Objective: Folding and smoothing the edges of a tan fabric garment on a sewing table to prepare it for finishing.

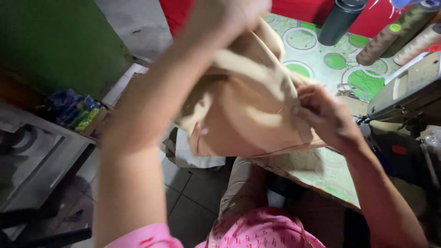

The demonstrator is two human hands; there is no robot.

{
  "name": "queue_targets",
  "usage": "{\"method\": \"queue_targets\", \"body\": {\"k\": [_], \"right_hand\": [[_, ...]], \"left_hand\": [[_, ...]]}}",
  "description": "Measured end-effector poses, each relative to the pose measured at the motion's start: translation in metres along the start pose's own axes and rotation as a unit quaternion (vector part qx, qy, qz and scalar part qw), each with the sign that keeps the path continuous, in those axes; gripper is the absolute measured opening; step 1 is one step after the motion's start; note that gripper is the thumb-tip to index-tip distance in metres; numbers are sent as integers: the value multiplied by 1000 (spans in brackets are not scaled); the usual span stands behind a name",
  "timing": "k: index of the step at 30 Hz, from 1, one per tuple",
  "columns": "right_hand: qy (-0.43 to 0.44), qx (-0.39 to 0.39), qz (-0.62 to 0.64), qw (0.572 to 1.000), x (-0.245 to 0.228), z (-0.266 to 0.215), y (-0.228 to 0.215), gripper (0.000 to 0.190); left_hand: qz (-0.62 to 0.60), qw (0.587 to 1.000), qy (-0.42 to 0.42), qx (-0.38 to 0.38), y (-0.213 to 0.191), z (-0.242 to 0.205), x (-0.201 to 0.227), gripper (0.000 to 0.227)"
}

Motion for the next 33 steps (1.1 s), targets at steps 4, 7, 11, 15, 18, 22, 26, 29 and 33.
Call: {"method": "queue_targets", "body": {"k": [4,7,11,15,18,22,26,29,33], "right_hand": [[106,-85,-314,940,63,-17,-15,37],[185,-96,-261,942,71,-26,-14,32],[190,-106,-196,956,65,-12,-30,39],[75,-14,-279,957,51,25,-47,29],[23,43,-300,953,87,66,-68,21],[15,64,-292,954,138,104,-63,29],[102,36,-240,965,118,100,-36,45],[156,-4,-231,960,124,80,-32,54],[217,-41,-173,960,114,64,-36,60]], "left_hand": [[33,992,74,100,42,-7,62,25],[-145,964,83,206,44,-45,48,71],[-293,931,-88,199,27,-133,-15,32],[-383,868,-316,10,93,-215,-78,43],[-632,692,-338,-85,175,-236,-86,80],[-699,608,-353,-129,185,-237,-53,108],[-734,581,-348,-53,195,-215,-35,47],[-718,627,-301,16,187,-205,-38,31],[-692,666,-275,38,192,-197,-48,31]]}}
Point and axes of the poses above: each hand's wrist, its own z-axis towards the middle knuckle, its own y-axis out of the palm, x = y × z, the point moved 5 cm from there along z, towards the middle knuckle, and after that the axes turned 12 degrees about -y, right-handed, at the moved point
